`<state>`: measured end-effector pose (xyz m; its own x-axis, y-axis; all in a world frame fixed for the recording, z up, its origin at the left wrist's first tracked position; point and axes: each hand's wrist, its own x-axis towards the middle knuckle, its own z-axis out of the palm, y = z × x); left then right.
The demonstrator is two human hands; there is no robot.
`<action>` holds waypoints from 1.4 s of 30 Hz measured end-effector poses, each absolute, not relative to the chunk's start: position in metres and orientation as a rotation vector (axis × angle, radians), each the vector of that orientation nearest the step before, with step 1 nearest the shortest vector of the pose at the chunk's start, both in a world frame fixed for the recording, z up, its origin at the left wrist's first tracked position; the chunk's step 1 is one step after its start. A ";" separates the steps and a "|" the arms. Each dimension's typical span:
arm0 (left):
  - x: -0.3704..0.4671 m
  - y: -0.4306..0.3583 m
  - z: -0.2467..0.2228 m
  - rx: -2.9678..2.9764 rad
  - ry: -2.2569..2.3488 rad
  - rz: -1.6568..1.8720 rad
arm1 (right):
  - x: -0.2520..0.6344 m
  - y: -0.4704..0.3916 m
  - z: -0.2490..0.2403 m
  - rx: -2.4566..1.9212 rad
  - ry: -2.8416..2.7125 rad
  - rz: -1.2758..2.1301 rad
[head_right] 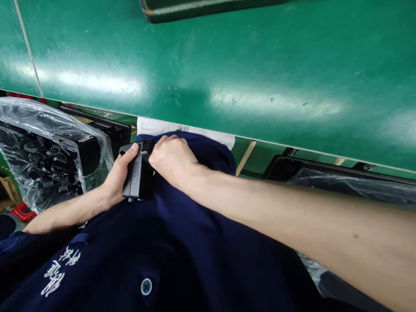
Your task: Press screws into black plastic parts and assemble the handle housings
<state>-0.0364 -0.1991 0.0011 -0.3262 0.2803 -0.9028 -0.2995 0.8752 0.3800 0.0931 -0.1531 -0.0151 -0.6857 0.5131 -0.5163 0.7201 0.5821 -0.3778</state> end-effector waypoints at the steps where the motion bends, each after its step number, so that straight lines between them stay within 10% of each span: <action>1: -0.036 -0.199 0.000 -0.016 1.785 0.582 | 0.093 -0.152 -0.014 0.981 2.474 -0.835; 18: -0.041 -0.198 -0.005 0.632 1.823 0.948 | 0.100 -0.172 0.000 0.735 2.421 -1.220; 42: -0.034 -0.141 0.024 0.870 1.374 1.264 | 0.126 -0.179 0.036 1.575 3.039 -0.384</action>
<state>-0.0343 -0.1405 0.0242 -0.2077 0.9558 -0.2082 -0.1275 0.1846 0.9745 0.1257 -0.1790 0.0361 -0.5458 0.8219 0.1631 0.7555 0.5668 -0.3284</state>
